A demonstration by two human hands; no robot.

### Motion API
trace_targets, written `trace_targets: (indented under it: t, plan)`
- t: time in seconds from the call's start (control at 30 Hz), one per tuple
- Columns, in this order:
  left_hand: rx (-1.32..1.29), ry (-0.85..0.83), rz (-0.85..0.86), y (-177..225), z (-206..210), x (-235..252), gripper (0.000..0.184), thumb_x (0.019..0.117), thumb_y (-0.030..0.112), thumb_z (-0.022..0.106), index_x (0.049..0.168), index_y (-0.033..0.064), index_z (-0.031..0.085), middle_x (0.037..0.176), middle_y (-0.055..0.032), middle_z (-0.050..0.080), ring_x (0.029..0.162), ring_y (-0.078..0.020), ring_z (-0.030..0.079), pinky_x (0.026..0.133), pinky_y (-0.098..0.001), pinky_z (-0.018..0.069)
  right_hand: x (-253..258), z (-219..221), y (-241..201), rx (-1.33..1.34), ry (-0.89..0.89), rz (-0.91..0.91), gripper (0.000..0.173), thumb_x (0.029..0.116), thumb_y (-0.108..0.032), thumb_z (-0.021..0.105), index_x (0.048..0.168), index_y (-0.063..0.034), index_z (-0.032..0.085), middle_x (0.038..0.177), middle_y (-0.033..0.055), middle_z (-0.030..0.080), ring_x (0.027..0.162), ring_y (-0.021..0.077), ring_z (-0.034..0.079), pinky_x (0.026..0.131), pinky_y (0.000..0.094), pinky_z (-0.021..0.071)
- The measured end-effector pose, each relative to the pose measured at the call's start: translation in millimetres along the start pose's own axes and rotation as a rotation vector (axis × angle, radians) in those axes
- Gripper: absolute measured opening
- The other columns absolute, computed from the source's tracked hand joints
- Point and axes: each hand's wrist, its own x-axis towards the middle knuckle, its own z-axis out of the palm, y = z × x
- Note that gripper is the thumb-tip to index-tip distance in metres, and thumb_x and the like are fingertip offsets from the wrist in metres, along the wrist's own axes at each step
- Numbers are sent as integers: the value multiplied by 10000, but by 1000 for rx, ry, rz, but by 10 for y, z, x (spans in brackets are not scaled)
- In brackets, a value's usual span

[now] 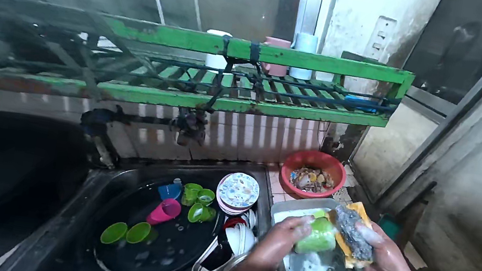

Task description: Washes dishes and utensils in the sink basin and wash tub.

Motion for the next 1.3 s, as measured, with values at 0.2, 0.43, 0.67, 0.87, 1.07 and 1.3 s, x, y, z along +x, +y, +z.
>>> trace_targets:
  t: [0.2,0.43,0.67,0.87,1.07,1.3]
  plan:
    - [-347,114,-85,-13,-95,135,258,1053,191,563,1241,33,641,1037,-153,700,843,-235,692,663,-367,582,-326,113,153,-1166,-153,-511,350,930,-131,682,1256,-4,698,1215,189,700,1153,320,665,1011,507,529]
    - [312,-66,-228,356,91,371,469,1076,449,487,1335,82,622,1234,-189,639,1047,-279,637,865,-452,532,-416,135,297,-941,-228,-315,325,958,-102,628,1234,65,669,1195,180,697,1103,249,673,984,423,537]
    - [-438,182,19,43,714,352,538,1042,424,562,1487,149,433,1364,-146,590,1209,-266,592,1009,-489,503,-296,261,385,-815,59,-358,280,969,-37,565,1195,110,642,1093,225,697,1030,292,683,921,471,551]
    - [-355,377,-133,-206,928,316,529,1023,294,646,1436,32,445,1393,-243,537,1276,-336,546,1049,-510,476,-211,54,648,-1260,-63,-227,361,982,22,521,1290,208,548,1336,350,579,1310,415,552,1132,479,414]
    - [-443,177,-201,-117,768,193,665,997,373,656,1545,160,346,1462,-174,511,1279,-303,550,1006,-495,506,-343,255,304,-1216,-167,-30,336,1040,-122,513,1255,124,594,1250,272,623,1184,349,616,1045,474,479]
    - [-253,273,-116,-113,529,328,715,951,327,736,1523,125,358,1361,-206,578,1177,-330,609,951,-516,528,-372,-308,553,-1529,-295,-702,470,923,62,570,1371,-57,645,1431,171,604,1342,374,563,1087,590,468]
